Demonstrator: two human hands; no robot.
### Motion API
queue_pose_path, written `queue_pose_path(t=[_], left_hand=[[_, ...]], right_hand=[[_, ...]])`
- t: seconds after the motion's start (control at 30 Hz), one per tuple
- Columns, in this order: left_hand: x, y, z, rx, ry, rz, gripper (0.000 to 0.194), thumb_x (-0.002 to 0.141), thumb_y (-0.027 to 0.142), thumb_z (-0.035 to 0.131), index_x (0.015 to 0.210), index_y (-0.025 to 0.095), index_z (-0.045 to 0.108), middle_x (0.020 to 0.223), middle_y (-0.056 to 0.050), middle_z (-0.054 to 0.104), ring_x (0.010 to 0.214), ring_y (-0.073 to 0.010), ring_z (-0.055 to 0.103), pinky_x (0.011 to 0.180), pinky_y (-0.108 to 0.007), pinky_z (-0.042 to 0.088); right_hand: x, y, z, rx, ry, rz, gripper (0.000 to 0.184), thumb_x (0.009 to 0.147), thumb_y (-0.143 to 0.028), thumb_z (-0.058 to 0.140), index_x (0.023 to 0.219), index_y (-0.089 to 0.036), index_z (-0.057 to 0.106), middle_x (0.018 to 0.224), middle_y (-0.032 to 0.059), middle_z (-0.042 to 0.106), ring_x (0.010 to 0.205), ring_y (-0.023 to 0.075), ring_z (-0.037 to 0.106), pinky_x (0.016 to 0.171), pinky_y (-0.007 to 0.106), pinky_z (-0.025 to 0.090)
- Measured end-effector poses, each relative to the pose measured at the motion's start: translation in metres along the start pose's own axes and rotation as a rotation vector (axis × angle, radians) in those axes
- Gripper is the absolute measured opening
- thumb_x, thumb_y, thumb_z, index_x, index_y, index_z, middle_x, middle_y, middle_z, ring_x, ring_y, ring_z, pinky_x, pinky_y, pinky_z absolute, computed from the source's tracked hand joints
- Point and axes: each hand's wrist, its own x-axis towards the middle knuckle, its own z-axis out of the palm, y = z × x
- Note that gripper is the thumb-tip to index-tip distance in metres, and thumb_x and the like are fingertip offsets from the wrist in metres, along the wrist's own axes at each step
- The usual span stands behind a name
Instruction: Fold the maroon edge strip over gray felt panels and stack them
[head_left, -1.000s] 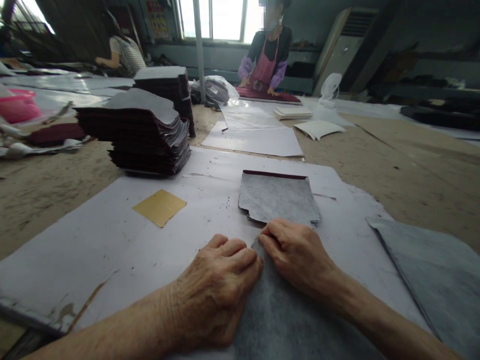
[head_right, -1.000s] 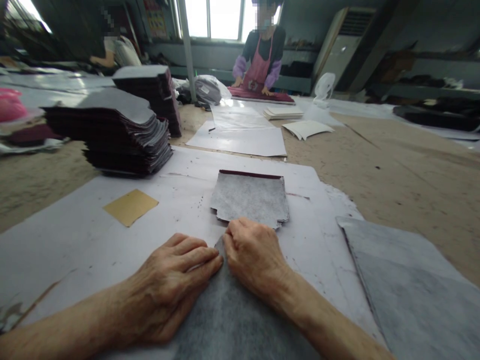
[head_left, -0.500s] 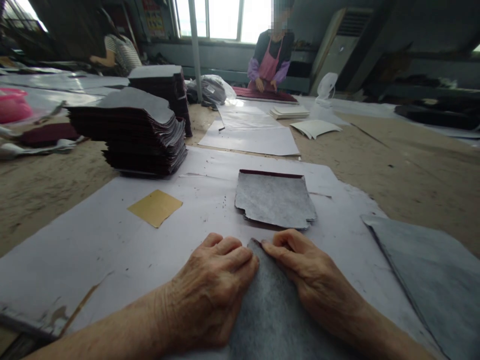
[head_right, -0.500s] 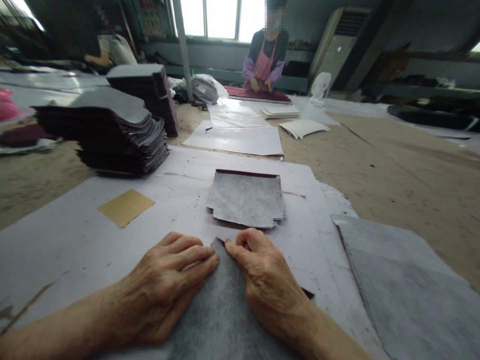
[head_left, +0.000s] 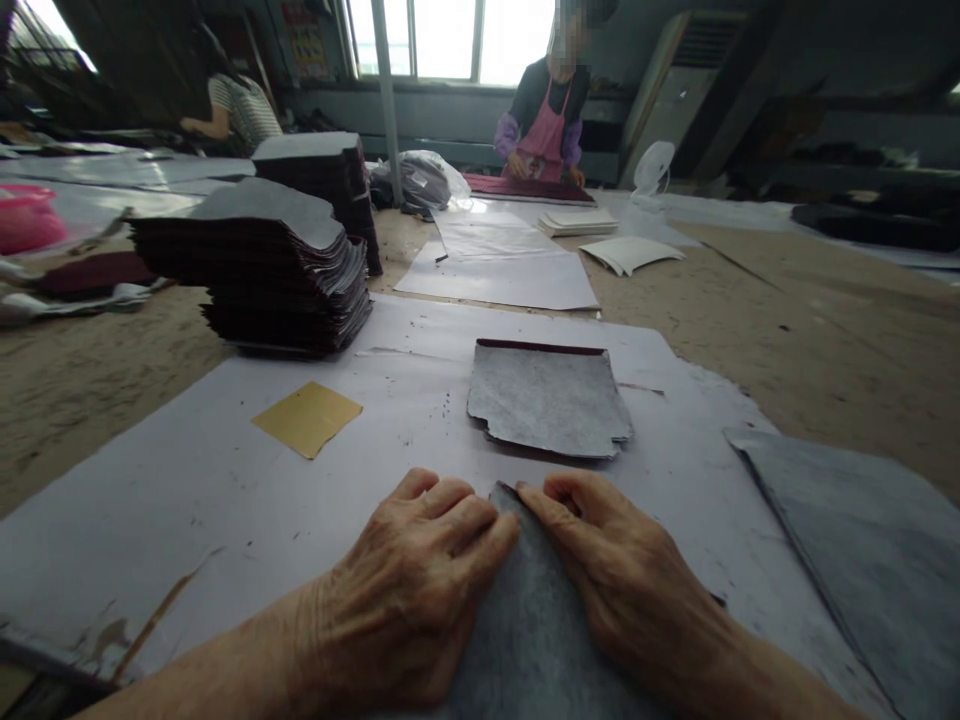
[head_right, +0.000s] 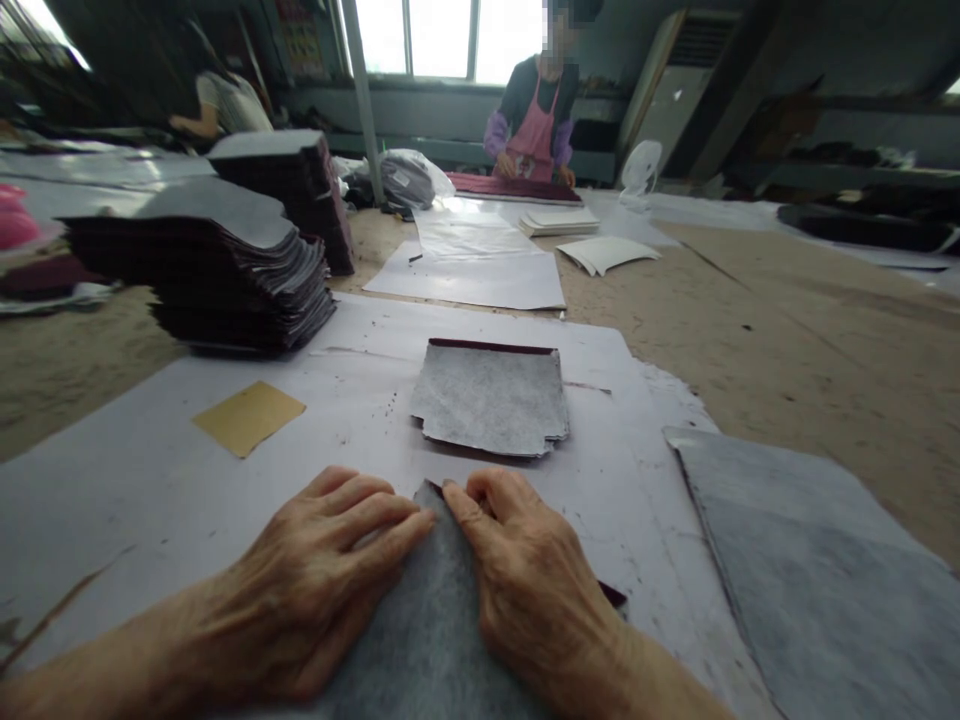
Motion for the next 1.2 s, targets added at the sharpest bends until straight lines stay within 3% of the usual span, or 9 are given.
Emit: queue_pose_path(t=[0.17,0.6,0.73,0.83,0.93,1.03,1.2], left_hand=[[0.001,0.0,0.001,0.0,-0.002,0.001,0.025,0.069,0.016,0.05,0.093,0.011,0.052,0.09,-0.008,0.055,0.082,-0.0218,0.048,0.073,-0.04,0.041],[0.001,0.0,0.003,-0.009,-0.02,-0.011,0.034,0.067,0.016,0.051,0.101,0.009,0.053,0.091,-0.008,0.054,0.083,-0.0224,0.047,0.074,-0.041,0.041],[0.001,0.0,0.001,-0.008,-0.012,-0.013,0.026,0.071,0.015,0.049,0.096,0.012,0.054,0.091,-0.008,0.055,0.083,-0.0222,0.048,0.074,-0.041,0.04],[0.001,0.0,0.0,-0.002,0.004,-0.009,0.021,0.076,0.015,0.046,0.094,0.013,0.055,0.093,-0.008,0.056,0.084,-0.0219,0.048,0.074,-0.041,0.04],[0.0,0.0,0.0,-0.004,0.048,0.006,0.025,0.079,0.014,0.044,0.101,0.014,0.055,0.094,-0.008,0.056,0.084,-0.0211,0.05,0.073,-0.04,0.041],[-0.001,0.0,0.001,-0.018,0.082,0.011,0.028,0.081,0.013,0.043,0.107,0.016,0.054,0.095,-0.008,0.057,0.085,-0.0206,0.051,0.074,-0.041,0.044],[-0.001,-0.008,0.001,-0.033,0.205,-0.038,0.042,0.083,0.015,0.046,0.124,0.016,0.044,0.115,-0.012,0.05,0.103,-0.0216,0.049,0.084,-0.04,0.048]], right_hand=[[0.005,-0.003,-0.004,-0.07,-0.098,-0.051,0.044,0.079,-0.006,0.036,0.12,-0.009,0.05,0.092,0.0124,0.052,0.08,0.0194,0.051,0.068,0.035,0.051],[0.009,-0.011,0.004,-0.225,-0.073,-0.053,0.049,0.077,-0.006,0.033,0.124,-0.009,0.047,0.084,0.012,0.051,0.069,0.0188,0.049,0.057,0.034,0.049],[0.013,-0.009,-0.006,-0.092,-0.145,0.035,0.054,0.075,-0.005,0.036,0.127,-0.017,0.044,0.093,0.0098,0.051,0.074,0.0163,0.052,0.065,0.032,0.05],[0.004,-0.006,-0.016,-0.014,-0.004,0.11,0.039,0.08,-0.007,0.037,0.116,-0.014,0.051,0.096,0.0091,0.054,0.08,0.0154,0.054,0.073,0.031,0.05],[-0.014,-0.004,-0.025,-0.162,0.085,0.197,0.017,0.08,-0.017,0.049,0.092,-0.014,0.06,0.085,0.0084,0.057,0.081,0.0211,0.055,0.071,0.038,0.049],[-0.028,-0.004,-0.033,-0.232,0.023,0.306,0.013,0.072,-0.021,0.06,0.083,-0.015,0.059,0.08,0.0073,0.058,0.077,0.0235,0.055,0.068,0.041,0.047],[-0.026,-0.008,-0.04,-0.083,-0.088,0.468,0.013,0.067,-0.013,0.063,0.075,-0.018,0.055,0.075,0.0025,0.057,0.071,0.0169,0.053,0.062,0.029,0.042]])
